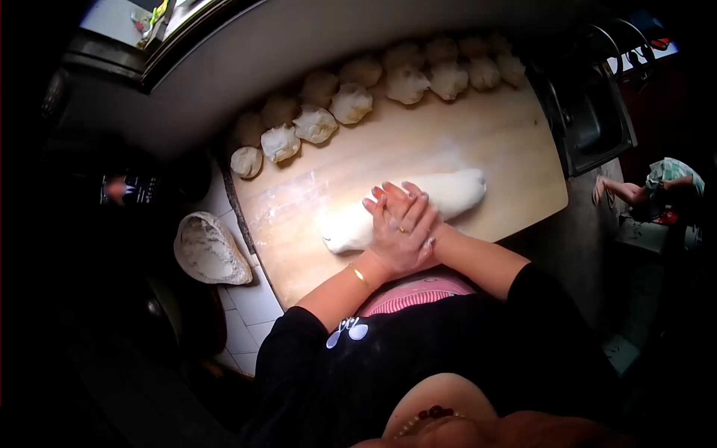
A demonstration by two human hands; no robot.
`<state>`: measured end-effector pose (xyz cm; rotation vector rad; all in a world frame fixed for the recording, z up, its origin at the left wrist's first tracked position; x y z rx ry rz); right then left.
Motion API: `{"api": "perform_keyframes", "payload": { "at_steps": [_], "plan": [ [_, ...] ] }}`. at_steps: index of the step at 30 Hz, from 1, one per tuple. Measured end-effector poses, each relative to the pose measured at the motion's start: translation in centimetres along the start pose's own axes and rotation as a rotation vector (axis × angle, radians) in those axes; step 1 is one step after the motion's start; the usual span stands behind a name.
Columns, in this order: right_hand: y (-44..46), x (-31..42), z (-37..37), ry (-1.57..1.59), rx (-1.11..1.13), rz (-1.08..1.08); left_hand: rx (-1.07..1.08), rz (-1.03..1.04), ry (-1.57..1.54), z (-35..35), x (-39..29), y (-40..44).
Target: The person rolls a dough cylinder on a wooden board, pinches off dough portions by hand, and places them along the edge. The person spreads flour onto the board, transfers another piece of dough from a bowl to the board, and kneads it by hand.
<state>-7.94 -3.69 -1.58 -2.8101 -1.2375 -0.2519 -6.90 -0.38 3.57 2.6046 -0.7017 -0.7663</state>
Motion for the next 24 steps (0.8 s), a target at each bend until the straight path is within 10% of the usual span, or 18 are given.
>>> {"api": "perform_keyframes", "payload": {
  "at_steps": [15, 21, 24],
  "plan": [
    [14.1, -15.8, 2.7, 0.321, -0.232, 0.170, -0.076, -0.236, -0.049, 1.7, 14.8, 14.2],
    [10.3, -13.5, 1.5, 0.556, -0.286, 0.376, -0.064, -0.430, -0.372, 1.4, 14.5, 12.3],
    [4.2, -5.8, -6.9, 0.247, -0.441, 0.152, -0.042, -0.526, -0.435, -1.5, 12.5, 10.3]
  ]
}}
Point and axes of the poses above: each hand's wrist, its own y-axis towards the middle knuckle, its own z-axis out of the palm, x = y × z, the point moved 8 cm from there along y, towards the middle knuckle, and after that the axes turned 7 degrees about -z, right-handed, at the moved point
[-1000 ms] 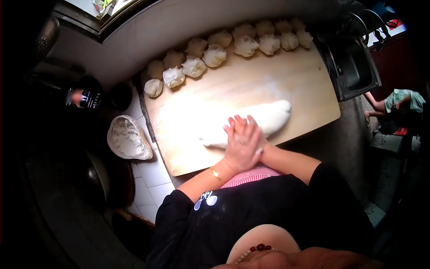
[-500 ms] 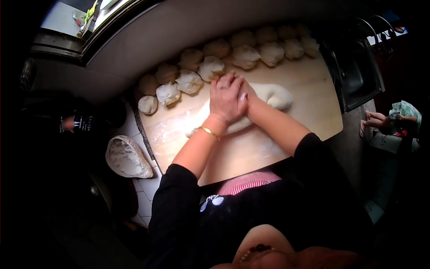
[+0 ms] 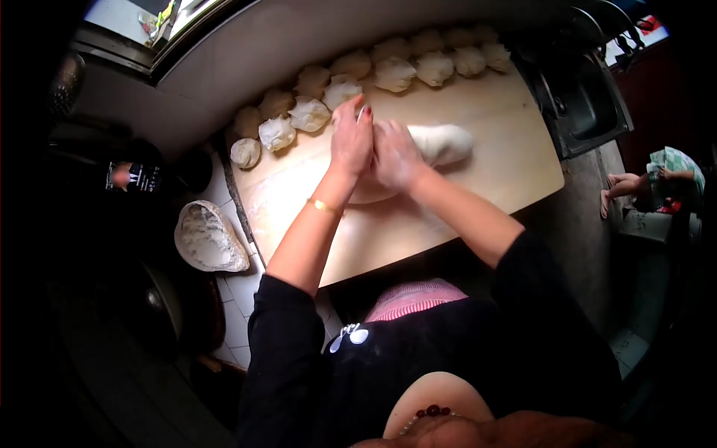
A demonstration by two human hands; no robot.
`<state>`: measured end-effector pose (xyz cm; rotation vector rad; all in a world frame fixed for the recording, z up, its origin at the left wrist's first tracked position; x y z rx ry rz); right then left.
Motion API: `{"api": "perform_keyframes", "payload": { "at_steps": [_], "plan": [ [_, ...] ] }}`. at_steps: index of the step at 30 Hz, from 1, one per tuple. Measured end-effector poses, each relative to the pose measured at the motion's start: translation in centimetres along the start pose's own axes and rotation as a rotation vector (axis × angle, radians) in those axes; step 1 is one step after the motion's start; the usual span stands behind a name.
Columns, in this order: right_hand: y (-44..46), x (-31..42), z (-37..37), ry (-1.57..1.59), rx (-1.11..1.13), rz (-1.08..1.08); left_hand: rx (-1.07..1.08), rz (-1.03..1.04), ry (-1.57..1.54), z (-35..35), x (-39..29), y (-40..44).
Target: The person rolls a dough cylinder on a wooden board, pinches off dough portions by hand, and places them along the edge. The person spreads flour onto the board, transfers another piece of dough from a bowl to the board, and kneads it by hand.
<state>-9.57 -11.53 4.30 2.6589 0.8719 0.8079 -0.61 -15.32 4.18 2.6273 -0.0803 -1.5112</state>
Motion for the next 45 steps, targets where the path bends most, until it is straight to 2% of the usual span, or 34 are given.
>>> {"api": "perform_keyframes", "payload": {
  "at_steps": [1, 2, 3, 4, 5, 7, 8, 11, 12, 19, 20, 23, 25, 26, 29, 30, 33, 34, 37, 39, 40, 43, 45],
  "plan": [
    [-2.1, 1.3, -1.7, 0.052, -0.130, -0.034, 0.032, 0.072, 0.226, -0.3, -2.0, -2.0],
    [-3.9, 2.2, -3.1, 0.194, -0.115, -0.003, 0.043, 0.045, 0.189, 0.3, -0.9, -4.1],
    [-6.0, 2.8, -4.5, 0.339, -0.097, 0.029, 0.139, -0.038, 0.362, 1.3, -0.8, -6.7],
    [-8.3, 2.8, -5.2, 0.413, -0.060, 0.074, 0.173, 0.052, 0.521, 2.3, 0.0, -9.5],
    [-10.0, 2.2, -5.7, 0.488, -0.025, 0.117, 0.130, 0.088, 0.637, 2.2, -2.0, -11.8],
    [-11.3, 1.6, -7.6, 0.121, -0.128, 0.033, 0.153, 0.119, 0.693, 2.9, -2.6, -14.7],
    [-11.9, 1.4, -8.1, -0.062, -0.177, -0.008, 0.149, 0.145, 0.698, 3.2, -2.8, -15.6],
    [-14.3, -1.5, -3.8, -0.201, 0.021, 0.007, 0.129, 0.229, 0.653, 3.8, -1.9, -16.9],
    [-13.6, -1.9, -3.8, -0.209, -0.008, -0.019, 0.115, 0.256, 0.630, 3.8, -2.0, -16.4],
    [-6.8, -6.9, -3.1, -0.138, 0.020, -0.007, 0.172, 0.068, 0.616, 4.4, 0.3, -8.3],
    [-5.7, -7.8, -3.2, -0.102, -0.029, 0.013, 0.118, 0.086, 0.622, 4.2, 0.2, -7.0],
    [-2.8, -10.7, -2.3, -0.082, 0.080, 0.195, 0.123, -0.033, 0.629, 4.0, 0.6, -3.2],
    [-1.0, -12.1, -2.2, -0.133, 0.028, 0.201, 0.110, -0.114, 0.550, 3.7, 1.5, -0.7],
    [-0.3, -12.6, -2.2, -0.157, 0.001, 0.205, 0.039, -0.101, 0.515, 3.3, 1.6, 0.2],
    [0.4, -14.0, -1.9, -0.159, -0.150, 0.243, -0.017, -0.123, 0.708, 3.0, 2.2, 1.4],
    [0.1, -14.4, -1.6, -0.115, -0.103, 0.299, 0.038, -0.155, 0.736, 3.2, 2.3, 0.8],
    [-2.3, -13.2, -2.9, -0.191, -0.142, 0.363, 0.214, -0.273, 0.813, 3.4, 2.3, -2.5],
    [-3.6, -14.1, -3.0, -0.224, -0.057, 0.470, 0.418, -0.367, 0.747, 3.1, 1.6, -4.3],
    [-8.1, -15.6, -4.3, -0.217, -0.199, 0.451, 0.386, -0.111, 0.655, 1.2, -0.8, -10.0],
    [-10.0, -15.7, -2.9, -0.001, -0.205, 0.404, 0.275, 0.149, 0.660, -0.1, -1.4, -14.2],
    [-10.2, -15.1, -2.7, 0.105, -0.201, 0.377, 0.341, 0.135, 0.641, -0.7, -1.6, -15.5],
    [-9.7, -12.7, -2.5, -0.094, -0.176, 0.410, 0.247, 0.150, 0.620, -1.9, 1.1, -16.9],
    [-7.8, -12.1, -2.5, -0.225, -0.111, 0.448, 0.272, 0.022, 0.591, -1.5, 3.3, -15.4]
  ]
}}
Point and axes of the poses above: each hand's wrist, its own y-axis towards the middle knuckle, its own z-axis out of the palm, x = y × z, the point moved 8 cm from there along y, towards the middle knuckle, and after that the axes turned 7 degrees about -z, right-handed, at the moved point
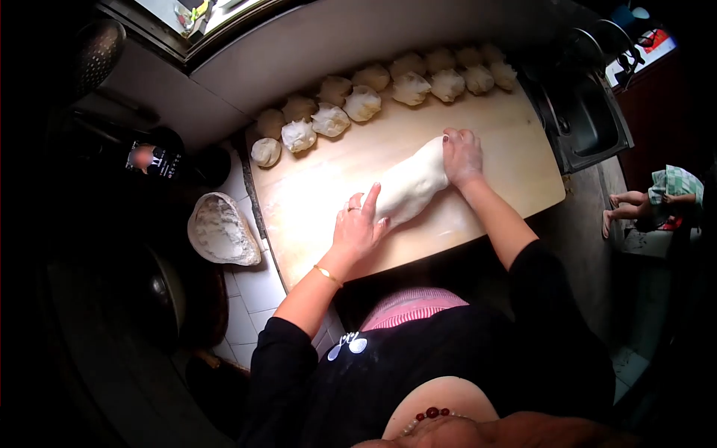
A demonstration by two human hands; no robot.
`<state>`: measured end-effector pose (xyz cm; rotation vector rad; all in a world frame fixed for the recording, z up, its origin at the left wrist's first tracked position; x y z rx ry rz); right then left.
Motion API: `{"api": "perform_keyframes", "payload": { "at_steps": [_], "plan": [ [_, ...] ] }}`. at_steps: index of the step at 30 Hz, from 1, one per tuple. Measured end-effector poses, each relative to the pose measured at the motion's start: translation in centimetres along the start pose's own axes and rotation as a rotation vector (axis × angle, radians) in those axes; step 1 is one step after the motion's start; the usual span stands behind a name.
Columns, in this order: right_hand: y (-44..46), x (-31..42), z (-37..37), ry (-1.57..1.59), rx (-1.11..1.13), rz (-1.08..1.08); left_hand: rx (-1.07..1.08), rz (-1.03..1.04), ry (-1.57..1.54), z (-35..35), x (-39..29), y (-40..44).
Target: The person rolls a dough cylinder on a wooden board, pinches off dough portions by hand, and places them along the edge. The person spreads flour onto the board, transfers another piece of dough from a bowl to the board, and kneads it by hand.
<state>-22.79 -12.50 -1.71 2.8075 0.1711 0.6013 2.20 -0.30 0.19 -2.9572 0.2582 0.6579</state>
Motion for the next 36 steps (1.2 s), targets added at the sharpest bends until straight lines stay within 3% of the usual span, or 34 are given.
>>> {"api": "perform_keyframes", "payload": {
  "at_steps": [4, 8, 11, 14, 15, 17, 19, 21, 22, 24, 25, 26, 28, 30, 32, 34, 36],
  "plan": [
    [4.6, 0.3, 1.6, -0.080, 0.160, 0.031, 0.103, -0.234, -0.056, 0.3, 1.5, 3.1],
    [6.9, 0.5, 2.7, -0.121, 0.271, 0.100, 0.070, -0.367, -0.125, 0.3, 1.7, 3.6],
    [8.1, 2.0, 2.4, -0.075, 0.381, 0.121, 0.088, -0.502, -0.361, 1.3, 1.9, 2.0],
    [9.8, 7.0, 0.7, 0.068, 0.105, -0.109, -0.008, -0.489, -0.442, 3.4, 1.6, -1.8],
    [9.7, 10.8, -0.7, 0.088, 0.064, -0.275, -0.156, -0.399, -0.441, 4.4, 2.2, -2.6],
    [7.9, 19.0, -4.4, 0.129, -0.021, -0.587, 0.102, -0.275, -0.161, 3.4, 3.7, -2.1],
    [3.2, 24.8, -7.3, 0.142, -0.109, -0.859, 0.119, -0.402, -0.333, -1.0, 7.0, -1.1],
    [-2.2, 27.5, -9.2, 0.112, -0.154, -1.046, -0.135, -0.542, -0.887, -7.2, 7.5, 0.6],
    [-4.6, 28.1, -9.7, 0.090, -0.155, -1.106, -0.269, -0.488, -1.125, -9.5, 7.2, 2.0],
    [-8.1, 27.3, -9.0, 0.149, -0.043, -1.128, -0.434, -0.047, -0.999, -12.2, 3.3, 6.4],
    [-9.1, 26.9, -9.6, 0.211, -0.055, -1.109, -0.172, -0.094, -0.874, -10.7, 1.7, 7.6],
    [-9.8, 26.4, -10.3, 0.271, -0.067, -1.084, -0.043, -0.073, -0.257, -8.9, -0.4, 8.0],
    [-9.9, 24.8, -10.8, 0.502, 0.224, -0.925, 0.025, -0.218, 0.028, -8.9, -3.4, 6.2],
    [-9.6, 22.4, -11.5, 0.630, 0.330, -0.695, -0.171, -0.140, 0.034, -8.4, -3.7, 5.1],
    [-7.6, 20.9, -11.5, 0.596, 0.222, -0.591, -0.302, -0.086, 0.065, -7.7, -4.5, 3.3],
    [-6.3, 20.6, -11.0, 0.564, 0.109, -0.550, -0.465, 0.045, 0.335, -4.6, -5.0, 1.1],
    [-5.2, 22.0, -8.3, 0.529, -0.007, -0.586, -0.073, -0.082, 1.300, -1.0, -7.6, 1.8]
  ]
}}
Point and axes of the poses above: each hand's wrist, its own y-axis towards the middle knuckle, its own z-axis out of the palm, x = y × z, the point moved 8 cm from there along y, towards the middle knuckle, and after that the axes turned 7 degrees about -z, right-handed, at the moved point
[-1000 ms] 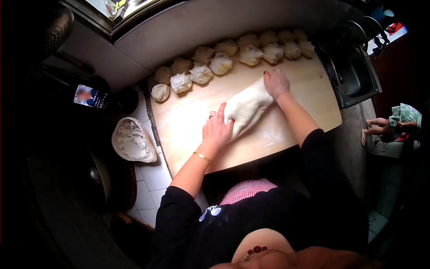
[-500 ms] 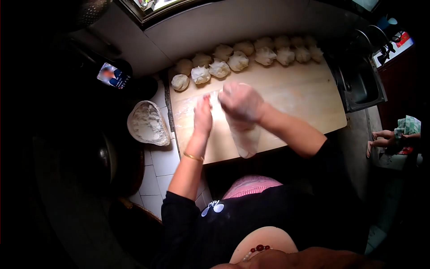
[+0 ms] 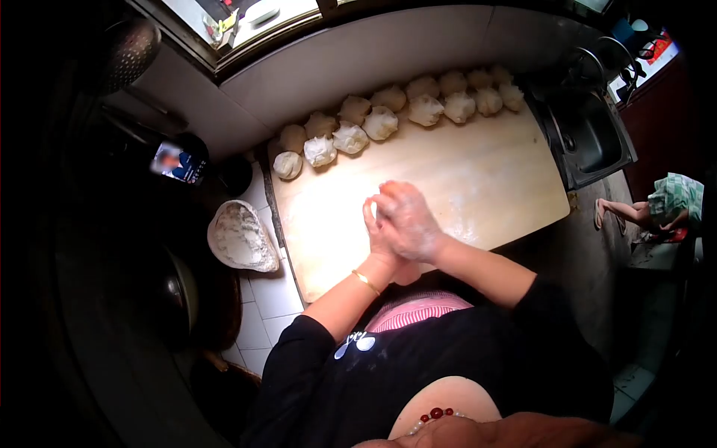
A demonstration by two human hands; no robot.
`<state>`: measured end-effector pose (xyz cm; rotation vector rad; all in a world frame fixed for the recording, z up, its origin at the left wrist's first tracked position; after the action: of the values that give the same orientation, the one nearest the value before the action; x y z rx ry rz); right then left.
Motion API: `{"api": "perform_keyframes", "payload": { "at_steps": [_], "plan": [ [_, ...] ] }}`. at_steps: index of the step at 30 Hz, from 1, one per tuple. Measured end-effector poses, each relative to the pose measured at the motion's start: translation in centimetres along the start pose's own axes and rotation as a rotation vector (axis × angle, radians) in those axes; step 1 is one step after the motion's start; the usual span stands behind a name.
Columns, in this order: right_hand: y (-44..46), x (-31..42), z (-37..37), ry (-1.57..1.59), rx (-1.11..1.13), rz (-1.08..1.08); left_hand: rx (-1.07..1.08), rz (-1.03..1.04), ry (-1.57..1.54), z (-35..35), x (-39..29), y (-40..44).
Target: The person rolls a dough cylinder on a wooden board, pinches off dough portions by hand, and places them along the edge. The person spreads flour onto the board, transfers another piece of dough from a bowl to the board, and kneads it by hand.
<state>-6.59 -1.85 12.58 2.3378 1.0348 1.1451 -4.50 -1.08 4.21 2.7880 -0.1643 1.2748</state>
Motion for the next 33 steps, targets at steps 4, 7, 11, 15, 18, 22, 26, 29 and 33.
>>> {"api": "perform_keyframes", "payload": {
  "at_steps": [4, 7, 11, 15, 18, 22, 26, 29, 33],
  "plan": [
    [-0.7, -3.2, 2.9, -0.162, 0.019, -0.085, -0.064, 0.004, 0.327, 3.0, -1.7, 3.2],
    [1.9, -7.2, 3.6, -0.124, 0.003, -0.046, -0.305, -0.068, 0.169, 5.8, -2.0, 6.3],
    [4.7, -12.8, 5.1, -0.068, -0.037, 0.011, -0.147, -0.048, -0.683, 6.3, 0.1, 11.7],
    [6.2, -16.8, 6.2, -0.062, -0.075, 0.089, -0.179, -0.040, -1.043, 8.2, 0.7, 15.3],
    [6.5, -18.4, 6.8, -0.068, -0.084, 0.128, -0.311, -0.103, -1.035, 8.7, 0.8, 16.7],
    [6.3, -19.0, 6.8, -0.071, -0.139, 0.204, -0.155, -0.070, -1.010, 7.1, 2.0, 17.1],
    [6.6, -21.1, 7.1, 0.069, -0.090, 0.399, -0.258, -0.089, -1.034, 6.0, 2.7, 14.2],
    [6.2, -20.3, 5.9, 0.406, -0.041, 0.766, -0.352, -0.002, -1.203, 3.2, 5.1, 7.4],
    [3.5, -14.8, 10.6, -0.173, 0.568, 0.431, -0.498, 0.058, -1.357, 0.4, 7.9, -3.7]
  ]
}}
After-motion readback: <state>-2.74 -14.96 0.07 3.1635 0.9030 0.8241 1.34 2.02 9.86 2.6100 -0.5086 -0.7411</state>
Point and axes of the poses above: each hand's wrist, its own y-axis towards the middle knuckle, its own z-axis out of the palm, x = y × z, the point moved 8 cm from there along y, towards the middle knuckle, and after that the axes turned 7 degrees about -z, right-handed, at the moved point
